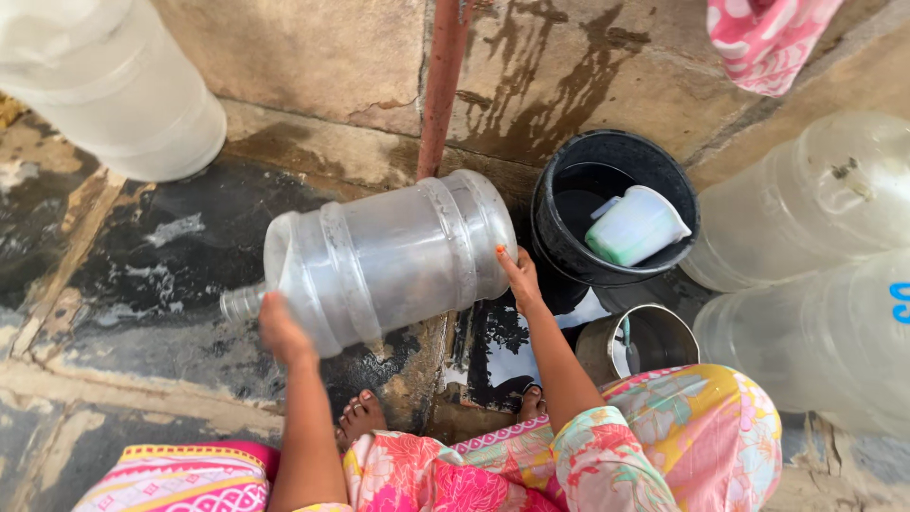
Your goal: The person scrubs the exterior of a large plastic water jug using a yellow sponge and then shakes the jug by hand.
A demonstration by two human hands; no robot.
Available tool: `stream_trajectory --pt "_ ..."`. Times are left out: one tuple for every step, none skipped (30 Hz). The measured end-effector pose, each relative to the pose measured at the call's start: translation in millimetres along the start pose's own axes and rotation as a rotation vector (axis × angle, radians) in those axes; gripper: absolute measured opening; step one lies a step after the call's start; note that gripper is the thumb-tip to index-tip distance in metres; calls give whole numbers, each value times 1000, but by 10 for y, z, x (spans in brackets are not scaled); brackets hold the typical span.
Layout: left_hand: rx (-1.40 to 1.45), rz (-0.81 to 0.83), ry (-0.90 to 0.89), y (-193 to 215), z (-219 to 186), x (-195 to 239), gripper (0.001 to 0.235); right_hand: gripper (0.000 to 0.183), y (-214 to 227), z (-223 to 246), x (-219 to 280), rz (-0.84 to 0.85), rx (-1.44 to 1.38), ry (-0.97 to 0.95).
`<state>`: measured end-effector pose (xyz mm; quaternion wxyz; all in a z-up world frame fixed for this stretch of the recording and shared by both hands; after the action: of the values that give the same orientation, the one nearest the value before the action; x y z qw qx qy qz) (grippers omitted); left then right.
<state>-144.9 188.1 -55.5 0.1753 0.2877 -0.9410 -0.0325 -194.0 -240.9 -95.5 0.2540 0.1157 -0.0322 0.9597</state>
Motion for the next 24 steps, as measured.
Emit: stream_trajectory --pt "-63 49 0 -18 -34 41 76 68 -61 80 0 -27 9 7" --pt "-105 73 -37 -4 -102 36 79 67 -96 190 6 -58 27 -6" --pt "-149 102 -74 7 -180 23 81 66 -102 323 22 -94 45 -21" --pt "-194 130 -110 5 -258 16 84 65 -128 461 36 -129 63 -35" --pt "-305 144 -100 14 -314 12 89 66 -150 593 70 -212 190 3" --pt "-417 158 -90 29 -372 1 93 66 -181 721 91 -294 319 43" --pt "-528 175 -84 5 -431 -4 98 68 -233 828 117 -379 444 84" --pt "-558 154 -100 -29 -470 13 99 63 -322 921 159 -399 502 262" --pt "-587 135 -113 -60 -481 33 100 60 -408 997 207 -417 560 442" --pt "-615 115 -126 -76 -483 33 101 56 -495 1059 269 -432 617 622" --pt "-589 100 -191 -91 -482 33 100 51 -600 1075 347 -399 668 690" --pt "-562 84 -255 -100 -473 30 98 46 -743 1065 460 -364 719 759" --pt "-533 68 -319 -109 -462 25 97 41 -878 1061 575 -327 770 829" --pt "-524 71 -323 -117 -445 12 96 45 -1009 1047 696 -242 827 883" --pt "-515 72 -328 -130 -443 -4 95 49 -1136 1025 811 -154 882 936" --pt "-505 74 -332 -138 -447 -15 95 55 -1216 1010 890 -64 936 988" --pt "-496 77 -326 -140 -450 -18 94 54 -1233 994 906 29 875 933" --pt "-487 80 -320 -137 -450 -12 93 52 -1233 964 904 121 813 876" --pt "-478 81 -314 -137 -454 -8 91 52 -1229 927 879 213 749 820" --pt "-477 73 -329 -143 -461 -3 91 40 -1164 933 807 169 774 849" --pt "-477 64 -345 -149 -468 -5 90 29 -1071 975 683 127 796 878" --pt "-477 55 -361 -158 -475 -7 89 18 -996 1017 563 83 818 908" --pt "-472 50 -369 -158 -477 -6 88 13 -931 1044 424 2 917 800" --pt "-467 45 -377 -164 -482 0 88 8 -861 1062 311 -79 1013 689"
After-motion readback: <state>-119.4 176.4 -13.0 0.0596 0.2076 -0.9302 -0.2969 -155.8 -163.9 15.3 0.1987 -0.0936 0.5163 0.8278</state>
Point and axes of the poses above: each hand's wrist, its own x-axis away from the middle knuckle, its own y-axis out of the back of the hand, z = x × y, the point moved 2 cm from there along -x, towards the middle knuckle, and after that the axes turned 2 degrees about -x, right-handed, at the moved point
